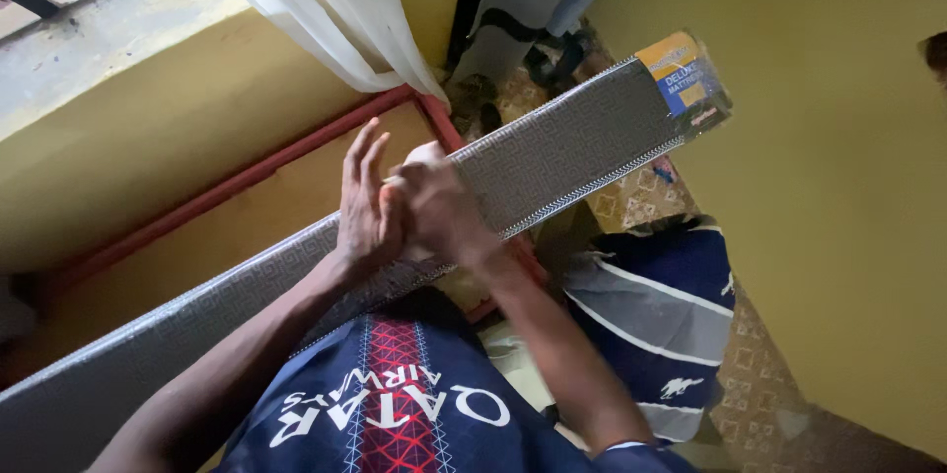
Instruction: The person wipes the surface of a rolled-up mattress with a cloth, moving along its length and sides. The person holds the mattress with one hand and uses the other to rub the surface repeatedly.
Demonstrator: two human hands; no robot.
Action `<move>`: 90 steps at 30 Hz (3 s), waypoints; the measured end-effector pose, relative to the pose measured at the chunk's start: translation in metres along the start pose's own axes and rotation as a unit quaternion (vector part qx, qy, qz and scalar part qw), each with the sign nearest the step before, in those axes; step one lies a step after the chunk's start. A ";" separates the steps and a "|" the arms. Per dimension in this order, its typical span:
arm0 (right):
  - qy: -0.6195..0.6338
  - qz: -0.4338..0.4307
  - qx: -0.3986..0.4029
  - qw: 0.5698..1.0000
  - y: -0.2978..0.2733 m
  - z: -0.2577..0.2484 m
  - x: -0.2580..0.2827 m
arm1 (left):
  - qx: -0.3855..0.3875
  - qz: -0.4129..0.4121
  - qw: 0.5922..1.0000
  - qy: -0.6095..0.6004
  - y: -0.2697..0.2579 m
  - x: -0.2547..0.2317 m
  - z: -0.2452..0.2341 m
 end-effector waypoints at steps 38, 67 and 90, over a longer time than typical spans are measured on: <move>-0.261 0.521 -0.173 0.794 -0.182 -0.087 -0.192 | 0.089 -0.027 0.977 0.194 0.003 -0.019 0.014; -0.275 0.445 -0.082 0.849 -0.173 -0.104 -0.215 | 0.110 -0.048 0.969 0.215 0.014 -0.012 0.014; -0.234 0.403 -0.065 0.883 -0.079 -0.026 -0.086 | 0.106 -0.056 0.969 0.214 0.016 -0.014 0.015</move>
Point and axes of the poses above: each hand's wrist, its own y-axis towards the middle knuckle, its own z-axis out of the palm, x = y × z, the point moved 3 cm from there along y, towards the middle knuckle, and after that the axes turned 14 degrees about -z, right-handed, at the moved point
